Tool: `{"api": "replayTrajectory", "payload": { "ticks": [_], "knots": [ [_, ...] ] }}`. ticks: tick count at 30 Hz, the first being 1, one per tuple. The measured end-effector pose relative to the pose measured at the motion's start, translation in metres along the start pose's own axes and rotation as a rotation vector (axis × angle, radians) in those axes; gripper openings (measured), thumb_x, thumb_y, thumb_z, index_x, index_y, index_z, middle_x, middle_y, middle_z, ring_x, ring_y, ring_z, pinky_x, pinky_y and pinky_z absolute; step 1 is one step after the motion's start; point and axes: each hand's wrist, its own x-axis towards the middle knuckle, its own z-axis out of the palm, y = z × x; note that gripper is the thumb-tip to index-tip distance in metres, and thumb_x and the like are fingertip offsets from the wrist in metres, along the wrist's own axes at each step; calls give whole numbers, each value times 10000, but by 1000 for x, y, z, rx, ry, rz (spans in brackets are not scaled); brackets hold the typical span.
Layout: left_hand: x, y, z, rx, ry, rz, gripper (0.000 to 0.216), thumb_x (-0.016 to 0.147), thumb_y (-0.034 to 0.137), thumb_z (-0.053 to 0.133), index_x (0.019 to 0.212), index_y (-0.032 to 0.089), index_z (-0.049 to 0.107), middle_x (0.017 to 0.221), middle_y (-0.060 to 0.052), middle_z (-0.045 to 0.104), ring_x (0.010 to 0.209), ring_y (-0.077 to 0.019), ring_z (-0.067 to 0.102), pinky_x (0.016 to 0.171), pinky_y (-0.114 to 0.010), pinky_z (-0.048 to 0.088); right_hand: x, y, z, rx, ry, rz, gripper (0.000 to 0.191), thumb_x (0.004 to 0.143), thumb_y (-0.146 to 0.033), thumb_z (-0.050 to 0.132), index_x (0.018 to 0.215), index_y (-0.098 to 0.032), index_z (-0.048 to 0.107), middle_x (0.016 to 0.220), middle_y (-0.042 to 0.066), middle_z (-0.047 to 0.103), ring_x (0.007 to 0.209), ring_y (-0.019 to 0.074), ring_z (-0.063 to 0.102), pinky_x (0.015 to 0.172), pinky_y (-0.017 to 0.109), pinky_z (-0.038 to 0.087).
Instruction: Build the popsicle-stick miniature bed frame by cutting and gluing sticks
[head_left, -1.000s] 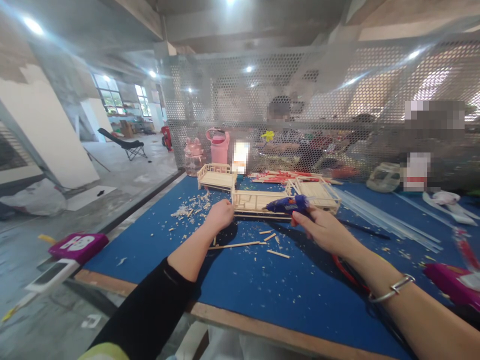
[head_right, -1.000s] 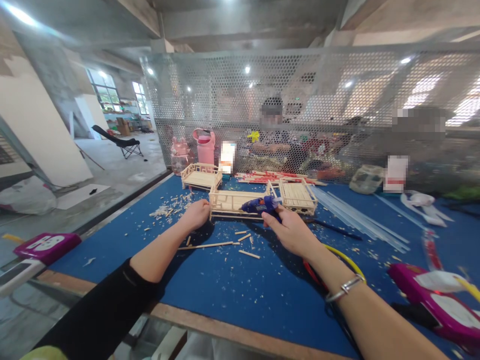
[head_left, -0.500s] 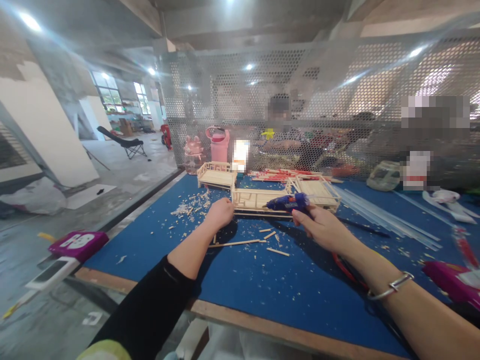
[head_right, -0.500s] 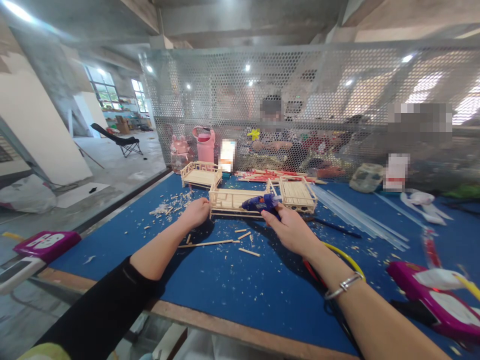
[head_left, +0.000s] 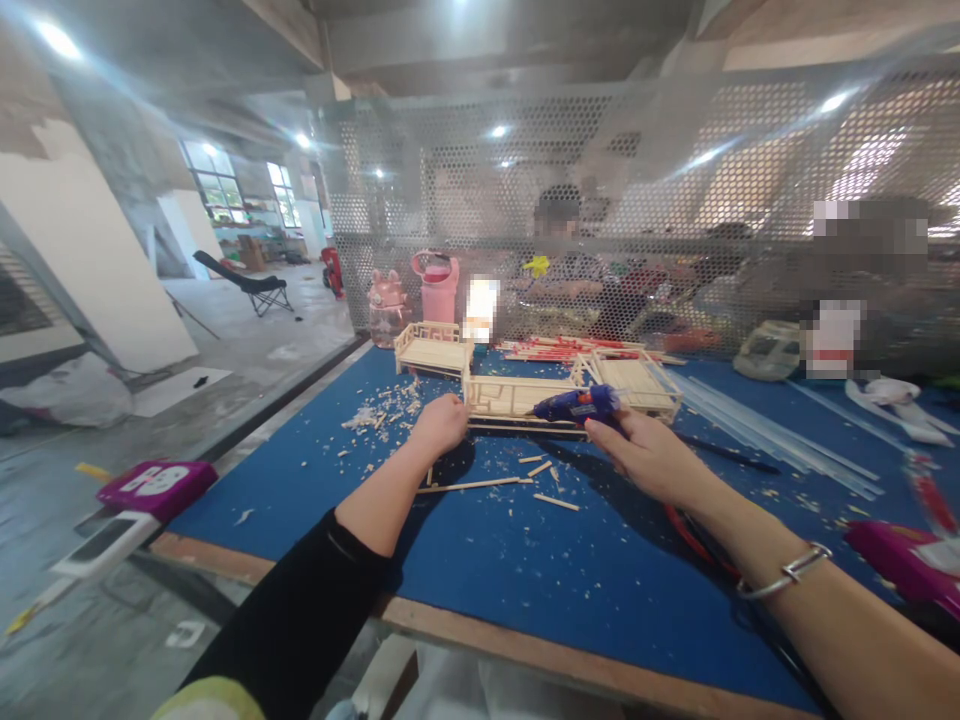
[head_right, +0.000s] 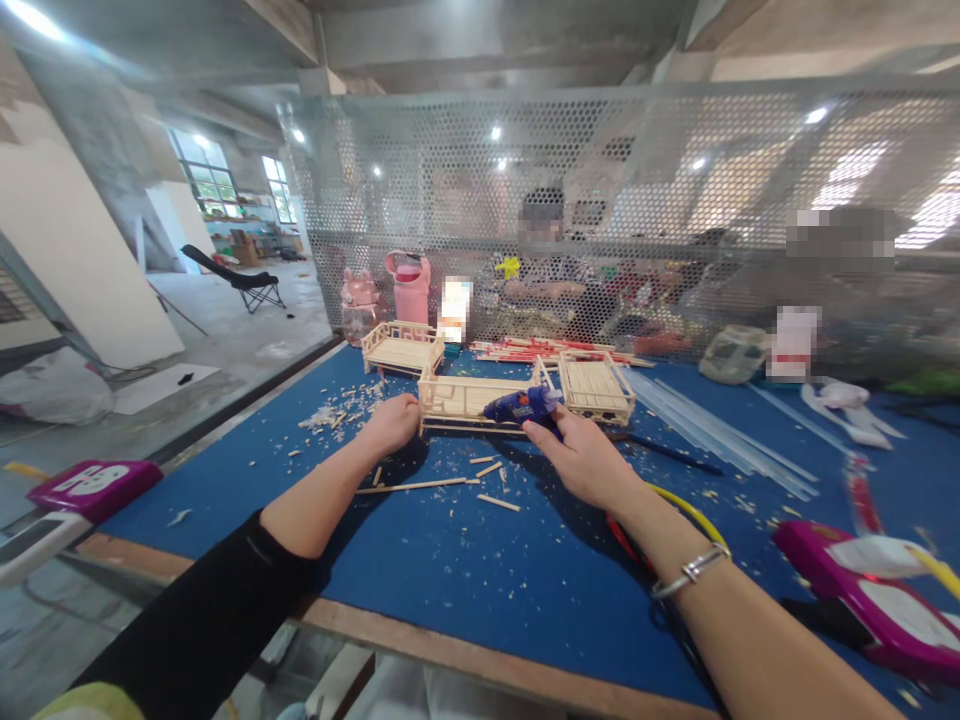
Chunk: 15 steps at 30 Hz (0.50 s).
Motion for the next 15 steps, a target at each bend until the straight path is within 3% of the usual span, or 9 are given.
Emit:
{"api": "replayTrajectory", "payload": {
  "ticks": [6,9,12,15],
  "knots": [
    [-3,1,-5,-49,30,-28,255,785,168,378,836,131,625,883,-115,677,834,-196,611,708,-250,419,-1,-1,-21,85,-84,64,352,729,-543,422,624,-218,508,394,-23,431,395,137,405,438,272,321],
    [-3,0,-12,-76,107,-59,278,796,131,344,884,135,608,966,-114,664,902,-189,600,751,-246,418,6,1,-47,49,29,118,357,765,-508,378,692,-195,534,415,-13,441,404,134,404,458,274,331],
    [-2,1,-19,-222,304,-43,294,817,129,336,1029,138,539,923,-87,673,890,-169,600,783,-248,417,23,11,-71,-221,219,155,295,805,-412,398,860,-172,561,584,49,561,549,170,501,565,290,368],
    [-5,5,-23,-503,511,118,283,823,172,413,1098,133,464,820,-50,688,723,-141,607,743,-257,438,47,30,-79,-555,183,262,417,777,-369,492,1130,-148,467,940,148,628,771,245,572,645,319,376]
  ]
}}
